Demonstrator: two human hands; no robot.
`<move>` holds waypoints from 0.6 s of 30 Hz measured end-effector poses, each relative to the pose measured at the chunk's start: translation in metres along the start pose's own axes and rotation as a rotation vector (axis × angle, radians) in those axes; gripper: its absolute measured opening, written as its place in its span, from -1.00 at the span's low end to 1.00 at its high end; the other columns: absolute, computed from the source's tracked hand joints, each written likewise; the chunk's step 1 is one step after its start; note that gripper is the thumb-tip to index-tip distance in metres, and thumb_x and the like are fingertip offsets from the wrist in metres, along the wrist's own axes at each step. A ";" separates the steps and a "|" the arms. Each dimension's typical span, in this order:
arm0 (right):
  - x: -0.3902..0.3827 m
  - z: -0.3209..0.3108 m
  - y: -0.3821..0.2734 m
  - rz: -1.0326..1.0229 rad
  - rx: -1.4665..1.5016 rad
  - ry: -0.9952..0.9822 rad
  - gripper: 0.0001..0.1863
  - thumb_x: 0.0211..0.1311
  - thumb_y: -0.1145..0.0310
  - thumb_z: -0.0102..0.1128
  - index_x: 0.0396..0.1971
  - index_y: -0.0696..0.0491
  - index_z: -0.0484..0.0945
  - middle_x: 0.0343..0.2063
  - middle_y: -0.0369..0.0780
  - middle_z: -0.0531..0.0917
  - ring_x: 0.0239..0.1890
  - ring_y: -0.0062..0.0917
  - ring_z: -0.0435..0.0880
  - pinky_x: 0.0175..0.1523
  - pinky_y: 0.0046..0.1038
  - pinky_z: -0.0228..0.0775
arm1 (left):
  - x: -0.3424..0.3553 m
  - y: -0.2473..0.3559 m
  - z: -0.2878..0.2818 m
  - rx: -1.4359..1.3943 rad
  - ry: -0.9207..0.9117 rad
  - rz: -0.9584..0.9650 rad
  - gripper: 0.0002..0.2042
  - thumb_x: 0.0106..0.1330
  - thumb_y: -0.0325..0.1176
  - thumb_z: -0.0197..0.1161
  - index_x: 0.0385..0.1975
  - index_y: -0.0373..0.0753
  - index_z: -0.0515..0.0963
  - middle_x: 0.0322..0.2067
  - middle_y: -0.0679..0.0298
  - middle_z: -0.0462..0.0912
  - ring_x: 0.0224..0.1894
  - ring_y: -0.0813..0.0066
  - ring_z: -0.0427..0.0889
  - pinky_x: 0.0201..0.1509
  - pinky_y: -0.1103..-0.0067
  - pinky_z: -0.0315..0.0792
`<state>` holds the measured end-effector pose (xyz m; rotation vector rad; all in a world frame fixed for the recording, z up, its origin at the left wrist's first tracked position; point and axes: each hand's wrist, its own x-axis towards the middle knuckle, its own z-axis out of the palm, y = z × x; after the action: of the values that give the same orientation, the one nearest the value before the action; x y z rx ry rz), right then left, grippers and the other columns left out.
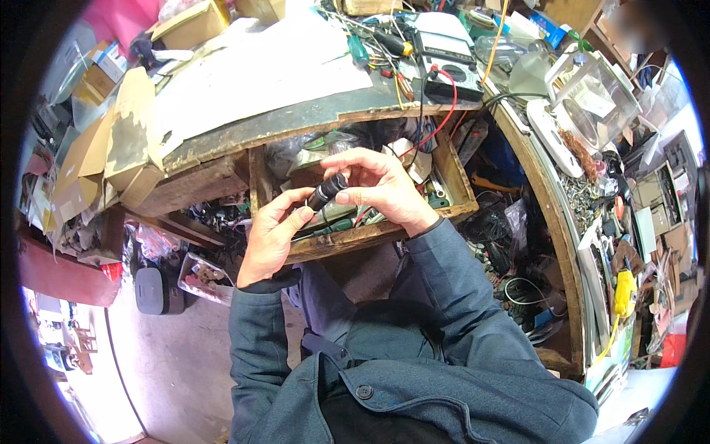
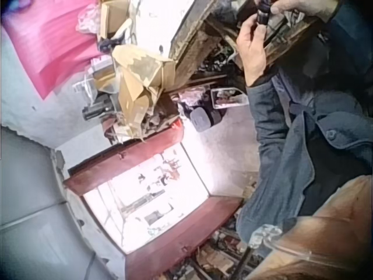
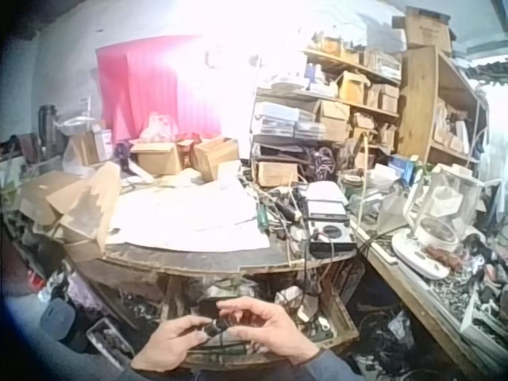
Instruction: The person works at a cluttered workbench, using a soldering iron to solder wires onto a green circuit board. They then handle a small black cylindrical component, inspecting it and placing it into a wooden drawer among other parts.
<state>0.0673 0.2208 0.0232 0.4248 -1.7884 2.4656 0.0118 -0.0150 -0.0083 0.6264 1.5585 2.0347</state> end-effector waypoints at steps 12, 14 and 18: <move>0.000 -0.007 0.008 0.017 -0.029 -0.014 -0.57 0.09 0.67 0.49 0.01 0.10 0.71 -0.12 -0.38 0.67 -0.16 -0.76 0.62 0.03 -0.65 0.52 | 0.000 0.000 0.000 0.055 0.006 0.010 -0.69 0.48 -0.50 0.26 0.18 -0.39 0.58 -0.01 0.29 0.70 -0.01 0.57 0.64 0.14 0.57 0.52; 0.000 -0.004 0.006 0.029 -0.068 0.025 -0.62 0.10 0.62 0.52 -0.04 0.10 0.71 -0.23 -0.42 0.62 -0.24 -0.79 0.58 -0.07 -0.67 0.48 | 0.001 -0.002 -0.002 0.032 -0.004 0.004 -0.70 0.48 -0.49 0.27 0.17 -0.39 0.58 -0.01 0.30 0.70 0.00 0.58 0.63 0.13 0.59 0.51; 0.002 -0.001 0.010 -0.008 -0.268 0.146 -0.74 0.12 0.42 0.61 -0.27 0.08 0.66 -0.49 -0.51 0.49 -0.42 -0.83 0.46 -0.31 -0.68 0.35 | 0.003 -0.001 0.000 0.112 -0.002 0.011 -0.69 0.48 -0.46 0.29 0.18 -0.34 0.60 -0.04 0.37 0.69 -0.03 0.63 0.61 0.12 0.64 0.48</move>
<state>0.0637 0.2180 0.0145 0.2249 -2.0095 2.1455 0.0098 -0.0126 -0.0093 0.6802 1.6802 1.9643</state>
